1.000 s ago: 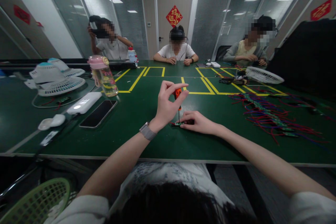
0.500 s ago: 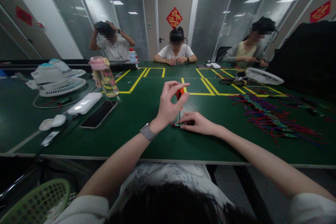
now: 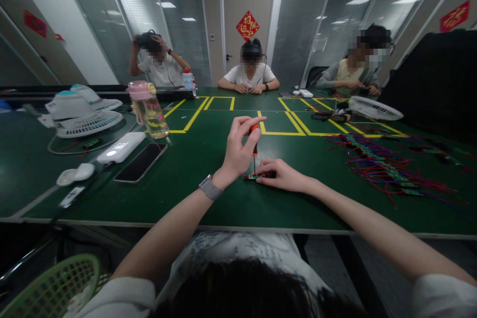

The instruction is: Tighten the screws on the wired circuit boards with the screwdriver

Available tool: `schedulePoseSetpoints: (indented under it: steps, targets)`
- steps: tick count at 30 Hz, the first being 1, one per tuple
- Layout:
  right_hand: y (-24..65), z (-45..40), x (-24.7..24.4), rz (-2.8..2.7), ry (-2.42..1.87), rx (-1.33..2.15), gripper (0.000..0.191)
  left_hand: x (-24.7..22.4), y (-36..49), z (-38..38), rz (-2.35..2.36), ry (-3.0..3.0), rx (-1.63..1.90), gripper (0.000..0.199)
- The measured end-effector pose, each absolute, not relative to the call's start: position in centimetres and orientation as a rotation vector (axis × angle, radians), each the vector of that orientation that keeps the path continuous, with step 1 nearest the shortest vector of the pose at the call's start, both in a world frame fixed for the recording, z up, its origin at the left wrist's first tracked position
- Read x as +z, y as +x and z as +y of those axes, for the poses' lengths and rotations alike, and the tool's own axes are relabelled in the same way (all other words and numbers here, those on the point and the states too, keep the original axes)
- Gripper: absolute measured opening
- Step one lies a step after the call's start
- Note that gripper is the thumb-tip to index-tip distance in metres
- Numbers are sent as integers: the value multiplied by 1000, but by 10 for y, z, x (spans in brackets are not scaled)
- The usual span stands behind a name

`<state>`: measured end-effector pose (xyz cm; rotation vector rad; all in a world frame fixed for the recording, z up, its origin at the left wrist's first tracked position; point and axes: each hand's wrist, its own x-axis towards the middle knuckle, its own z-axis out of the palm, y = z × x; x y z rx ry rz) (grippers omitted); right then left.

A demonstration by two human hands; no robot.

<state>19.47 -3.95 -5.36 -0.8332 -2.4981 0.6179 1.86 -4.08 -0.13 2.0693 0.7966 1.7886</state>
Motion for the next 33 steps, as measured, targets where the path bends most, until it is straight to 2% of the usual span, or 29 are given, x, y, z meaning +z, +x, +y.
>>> schedulePoseSetpoints:
  steps: [6, 12, 20, 29, 33]
  targets:
    - [194, -40, -52, -2502, -833, 620, 25, -3, 21, -39, 684, 1896, 1741, 33]
    - [194, -40, -52, -2494, -824, 622, 25, 1, 19, -43, 842, 2077, 1879, 18]
    - [194, -40, -52, -2502, -837, 630, 25, -4, 19, -38, 684, 1928, 1733, 33]
    - [194, -40, -52, -2500, -831, 611, 24, 1, 20, -44, 801, 2062, 1905, 18]
    - [194, -40, -52, -2504, -838, 611, 25, 1, 18, -44, 813, 2075, 1902, 23]
